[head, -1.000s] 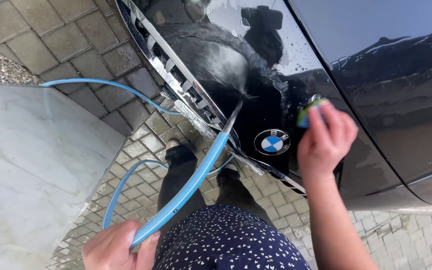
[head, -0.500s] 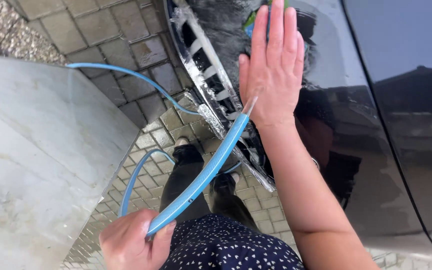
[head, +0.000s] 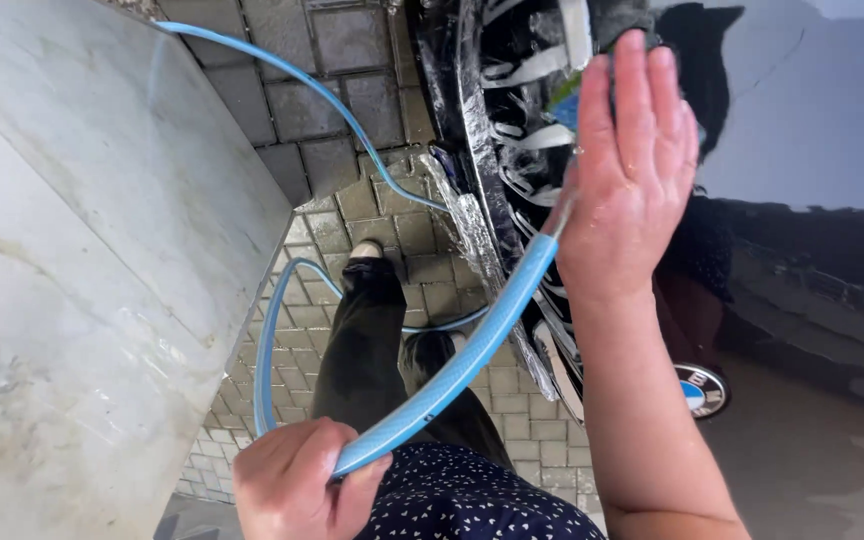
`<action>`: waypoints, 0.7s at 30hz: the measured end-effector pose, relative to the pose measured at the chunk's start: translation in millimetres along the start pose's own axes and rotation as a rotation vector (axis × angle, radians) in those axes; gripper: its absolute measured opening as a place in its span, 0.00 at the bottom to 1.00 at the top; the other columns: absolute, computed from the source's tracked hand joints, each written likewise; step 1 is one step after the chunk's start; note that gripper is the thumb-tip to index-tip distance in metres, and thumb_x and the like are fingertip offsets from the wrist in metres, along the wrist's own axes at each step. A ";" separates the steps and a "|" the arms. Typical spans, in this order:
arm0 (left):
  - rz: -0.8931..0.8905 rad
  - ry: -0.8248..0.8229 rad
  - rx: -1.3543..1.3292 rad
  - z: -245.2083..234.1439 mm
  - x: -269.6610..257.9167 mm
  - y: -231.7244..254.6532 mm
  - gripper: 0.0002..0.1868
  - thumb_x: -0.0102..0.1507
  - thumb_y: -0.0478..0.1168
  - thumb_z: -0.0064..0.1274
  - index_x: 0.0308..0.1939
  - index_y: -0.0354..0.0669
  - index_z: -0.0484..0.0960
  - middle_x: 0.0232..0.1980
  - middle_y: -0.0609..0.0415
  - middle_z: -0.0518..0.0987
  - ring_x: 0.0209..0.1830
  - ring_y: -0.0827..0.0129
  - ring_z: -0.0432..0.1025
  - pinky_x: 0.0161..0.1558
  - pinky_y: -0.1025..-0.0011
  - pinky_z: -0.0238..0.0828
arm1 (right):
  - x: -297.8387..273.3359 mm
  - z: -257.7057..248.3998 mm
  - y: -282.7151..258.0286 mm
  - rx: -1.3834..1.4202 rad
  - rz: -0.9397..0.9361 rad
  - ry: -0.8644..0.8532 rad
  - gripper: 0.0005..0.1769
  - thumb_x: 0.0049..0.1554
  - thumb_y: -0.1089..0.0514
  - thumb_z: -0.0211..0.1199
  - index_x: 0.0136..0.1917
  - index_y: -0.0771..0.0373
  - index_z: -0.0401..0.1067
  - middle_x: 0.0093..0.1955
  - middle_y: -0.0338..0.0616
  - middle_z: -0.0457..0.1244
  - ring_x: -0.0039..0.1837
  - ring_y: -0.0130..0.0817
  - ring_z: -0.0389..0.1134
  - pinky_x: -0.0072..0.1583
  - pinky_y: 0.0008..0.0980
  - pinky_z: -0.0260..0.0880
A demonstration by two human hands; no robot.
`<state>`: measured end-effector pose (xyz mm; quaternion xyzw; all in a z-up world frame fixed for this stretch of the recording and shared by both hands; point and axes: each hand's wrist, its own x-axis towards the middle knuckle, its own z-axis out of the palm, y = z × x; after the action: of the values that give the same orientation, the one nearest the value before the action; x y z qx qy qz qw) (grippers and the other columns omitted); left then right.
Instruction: The person washes a black car using a blue hose and a sponge, scrubbing the front bumper and grille then rinsing the hood, front wheel, and side windows with water.
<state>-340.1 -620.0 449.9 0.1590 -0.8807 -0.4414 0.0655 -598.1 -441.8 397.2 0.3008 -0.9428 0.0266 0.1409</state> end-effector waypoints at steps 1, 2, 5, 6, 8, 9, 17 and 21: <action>-0.006 0.007 0.002 0.7 -0.9 0.7 0.20 0.64 0.51 0.49 0.22 0.45 0.72 0.17 0.59 0.67 0.13 0.67 0.58 0.17 0.68 0.53 | -3.0 -2.7 -1.7 0.004 -0.008 0.000 0.24 0.72 0.69 0.53 0.79 0.63 0.68 0.82 0.42 0.51 0.84 0.39 0.47 0.81 0.52 0.59; -0.041 0.017 -0.019 0.8 -0.4 0.2 0.19 0.63 0.50 0.50 0.20 0.46 0.72 0.16 0.59 0.65 0.12 0.68 0.56 0.17 0.69 0.51 | -5.4 -5.1 -3.7 -0.029 0.007 -0.010 0.25 0.69 0.75 0.57 0.77 0.65 0.70 0.80 0.46 0.54 0.82 0.43 0.51 0.79 0.50 0.59; -0.084 0.051 -0.028 3.6 -3.1 -3.3 0.21 0.63 0.52 0.49 0.19 0.46 0.71 0.15 0.60 0.65 0.10 0.70 0.57 0.15 0.70 0.52 | -34.2 -17.9 -4.2 -0.063 0.030 -0.030 0.24 0.68 0.77 0.56 0.75 0.69 0.72 0.79 0.53 0.57 0.81 0.48 0.54 0.78 0.48 0.57; -0.099 0.072 -0.013 3.9 -5.7 -4.6 0.22 0.63 0.54 0.47 0.18 0.47 0.71 0.15 0.61 0.67 0.10 0.71 0.59 0.15 0.72 0.55 | -48.5 -23.1 -4.5 -0.057 0.037 -0.047 0.22 0.71 0.72 0.50 0.75 0.71 0.71 0.79 0.56 0.58 0.81 0.49 0.53 0.78 0.47 0.54; -0.136 0.048 0.003 4.2 -7.9 -10.2 0.23 0.63 0.55 0.47 0.18 0.48 0.72 0.14 0.61 0.66 0.10 0.71 0.58 0.15 0.71 0.53 | -50.8 -20.9 -5.2 -0.043 0.031 -0.006 0.23 0.71 0.70 0.46 0.74 0.72 0.73 0.77 0.57 0.59 0.80 0.52 0.55 0.77 0.49 0.56; -0.180 0.022 0.016 5.2 -9.3 -12.2 0.23 0.63 0.56 0.47 0.17 0.49 0.72 0.13 0.60 0.64 0.10 0.70 0.56 0.15 0.70 0.52 | -52.6 -20.8 -4.4 -0.029 0.022 0.029 0.24 0.71 0.67 0.41 0.72 0.72 0.74 0.76 0.58 0.60 0.79 0.56 0.57 0.75 0.52 0.58; -0.180 0.059 0.026 10.2 -3.8 -17.3 0.24 0.63 0.57 0.45 0.16 0.49 0.71 0.12 0.60 0.62 0.09 0.71 0.54 0.15 0.70 0.50 | -3.2 26.0 -27.3 -0.329 0.018 -0.056 0.28 0.68 0.71 0.53 0.78 0.52 0.63 0.83 0.32 0.49 0.83 0.33 0.47 0.80 0.40 0.54; -0.242 0.020 0.013 4.7 -8.9 -26.3 0.20 0.61 0.53 0.51 0.19 0.48 0.74 0.13 0.60 0.62 0.10 0.71 0.54 0.16 0.70 0.50 | -1.2 24.4 -35.5 -0.385 -0.105 0.010 0.19 0.72 0.66 0.51 0.71 0.58 0.77 0.78 0.34 0.58 0.80 0.36 0.54 0.74 0.36 0.61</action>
<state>-327.1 -628.2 426.3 0.2690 -0.8572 -0.4388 0.0197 -582.8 -473.5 372.2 0.3168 -0.9130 -0.1599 0.2015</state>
